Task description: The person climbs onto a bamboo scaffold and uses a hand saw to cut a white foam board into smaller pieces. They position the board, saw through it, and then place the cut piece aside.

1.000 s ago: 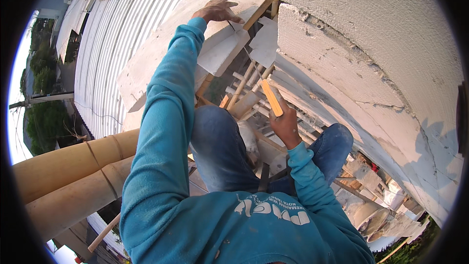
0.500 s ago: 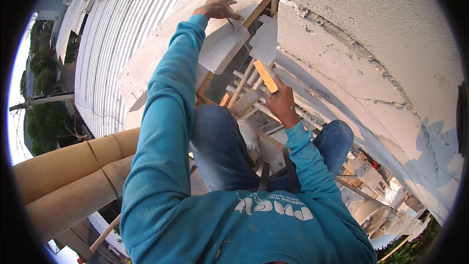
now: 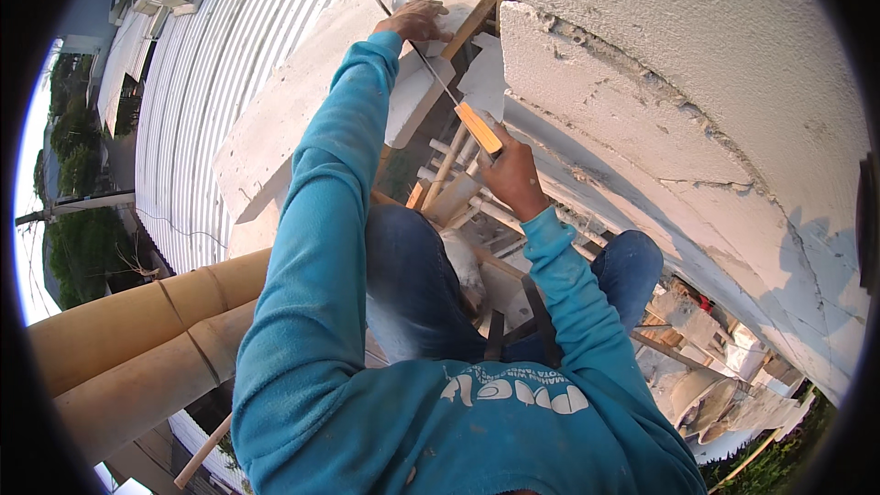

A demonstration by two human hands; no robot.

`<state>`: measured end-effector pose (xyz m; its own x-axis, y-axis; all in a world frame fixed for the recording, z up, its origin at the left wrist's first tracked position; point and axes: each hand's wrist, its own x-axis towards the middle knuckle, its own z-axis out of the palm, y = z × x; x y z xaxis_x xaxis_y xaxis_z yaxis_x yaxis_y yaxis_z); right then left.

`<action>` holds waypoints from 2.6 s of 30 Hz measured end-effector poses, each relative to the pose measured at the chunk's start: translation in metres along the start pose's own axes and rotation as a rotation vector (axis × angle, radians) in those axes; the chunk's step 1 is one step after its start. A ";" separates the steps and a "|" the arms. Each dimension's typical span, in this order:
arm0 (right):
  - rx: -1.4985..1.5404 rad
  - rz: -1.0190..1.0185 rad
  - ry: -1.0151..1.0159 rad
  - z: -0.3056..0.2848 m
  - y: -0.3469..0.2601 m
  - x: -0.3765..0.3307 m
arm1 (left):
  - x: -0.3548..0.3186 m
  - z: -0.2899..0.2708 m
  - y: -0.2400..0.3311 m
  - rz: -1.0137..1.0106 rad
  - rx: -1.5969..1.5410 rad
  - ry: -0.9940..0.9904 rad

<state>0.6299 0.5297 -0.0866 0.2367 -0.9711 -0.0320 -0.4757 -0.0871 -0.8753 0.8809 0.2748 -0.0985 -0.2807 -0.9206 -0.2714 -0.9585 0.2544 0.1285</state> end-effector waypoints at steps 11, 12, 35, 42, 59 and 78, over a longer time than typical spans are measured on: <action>-0.039 -0.095 0.105 -0.019 -0.008 -0.041 | 0.055 0.016 -0.023 0.023 -0.037 -0.048; -0.018 -0.060 0.085 -0.023 -0.008 -0.047 | 0.059 0.015 -0.026 0.027 -0.080 -0.008; 0.284 -0.012 0.124 -0.012 0.012 -0.084 | -0.155 0.021 -0.164 -0.800 -0.209 0.327; 0.416 -0.042 0.091 -0.008 -0.023 -0.087 | -0.162 0.025 -0.170 -0.788 -0.186 0.408; 0.104 -0.077 0.062 0.007 -0.012 -0.093 | -0.168 0.007 -0.156 -0.775 -0.197 0.417; 0.001 -0.466 0.237 -0.046 -0.004 -0.141 | -0.250 0.001 -0.013 -0.747 -0.024 1.092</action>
<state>0.5594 0.6566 -0.0565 0.2249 -0.8531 0.4708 -0.3647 -0.5217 -0.7712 0.9631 0.5022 -0.0332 0.5055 -0.6024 0.6177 -0.8600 -0.4095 0.3045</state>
